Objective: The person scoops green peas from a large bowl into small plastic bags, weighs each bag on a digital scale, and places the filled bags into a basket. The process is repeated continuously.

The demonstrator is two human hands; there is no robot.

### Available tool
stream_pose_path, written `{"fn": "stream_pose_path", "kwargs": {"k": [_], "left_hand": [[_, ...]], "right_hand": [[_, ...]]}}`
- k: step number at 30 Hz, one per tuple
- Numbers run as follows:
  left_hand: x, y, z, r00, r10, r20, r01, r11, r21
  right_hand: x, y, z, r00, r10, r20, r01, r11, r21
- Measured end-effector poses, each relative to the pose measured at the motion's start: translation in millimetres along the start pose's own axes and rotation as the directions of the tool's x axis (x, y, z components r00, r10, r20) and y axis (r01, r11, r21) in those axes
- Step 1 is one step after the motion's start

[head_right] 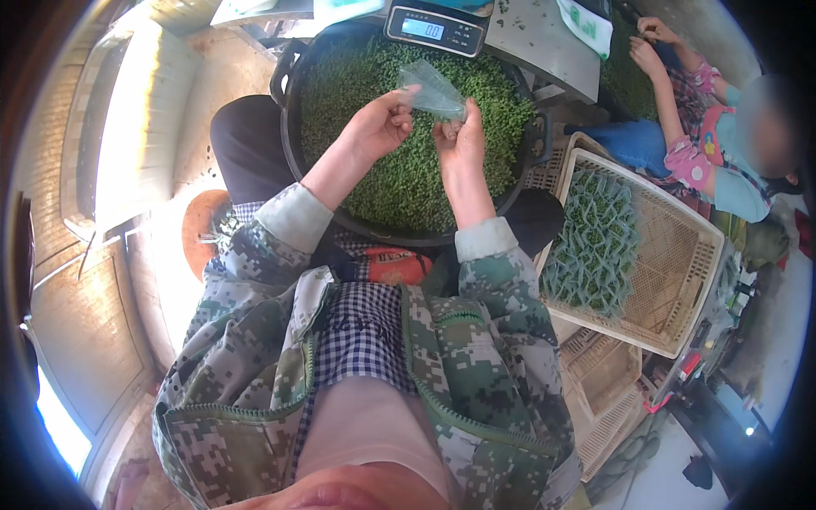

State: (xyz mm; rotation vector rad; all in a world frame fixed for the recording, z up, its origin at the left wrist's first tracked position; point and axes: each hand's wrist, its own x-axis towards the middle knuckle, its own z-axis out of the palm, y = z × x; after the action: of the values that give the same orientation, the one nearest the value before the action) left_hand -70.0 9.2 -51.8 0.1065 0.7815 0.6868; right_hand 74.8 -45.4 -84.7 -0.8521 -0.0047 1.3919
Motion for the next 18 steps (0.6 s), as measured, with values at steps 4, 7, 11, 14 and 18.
{"fn": "stream_pose_path", "kwargs": {"k": [4,7,11,14,18], "left_hand": [[-23,35,-28,0.822,0.558,0.114,-0.544,0.712,0.443],[-45,71,-45,0.517,0.841,0.156,-0.661,0.277,0.698],[-65,86,-48,0.410,0.901,0.143,-0.621,0.161,0.767],[-76,80,-58,0.398,0.917,0.041,-0.642,0.246,0.726],[-67,88,-59,0.354,0.933,0.057,-0.645,0.200,0.737]], "right_hand": [[32,12,10,0.996,0.086,-0.015,-0.085,0.915,-0.393],[77,59,59,0.928,-0.144,0.344,0.362,0.567,-0.739],[142,119,89,0.602,-0.033,0.798,0.709,-0.437,-0.554],[87,111,91,0.634,0.226,0.739,0.726,-0.503,-0.469],[35,68,33,0.570,0.301,0.764,0.796,-0.430,-0.425]]}}
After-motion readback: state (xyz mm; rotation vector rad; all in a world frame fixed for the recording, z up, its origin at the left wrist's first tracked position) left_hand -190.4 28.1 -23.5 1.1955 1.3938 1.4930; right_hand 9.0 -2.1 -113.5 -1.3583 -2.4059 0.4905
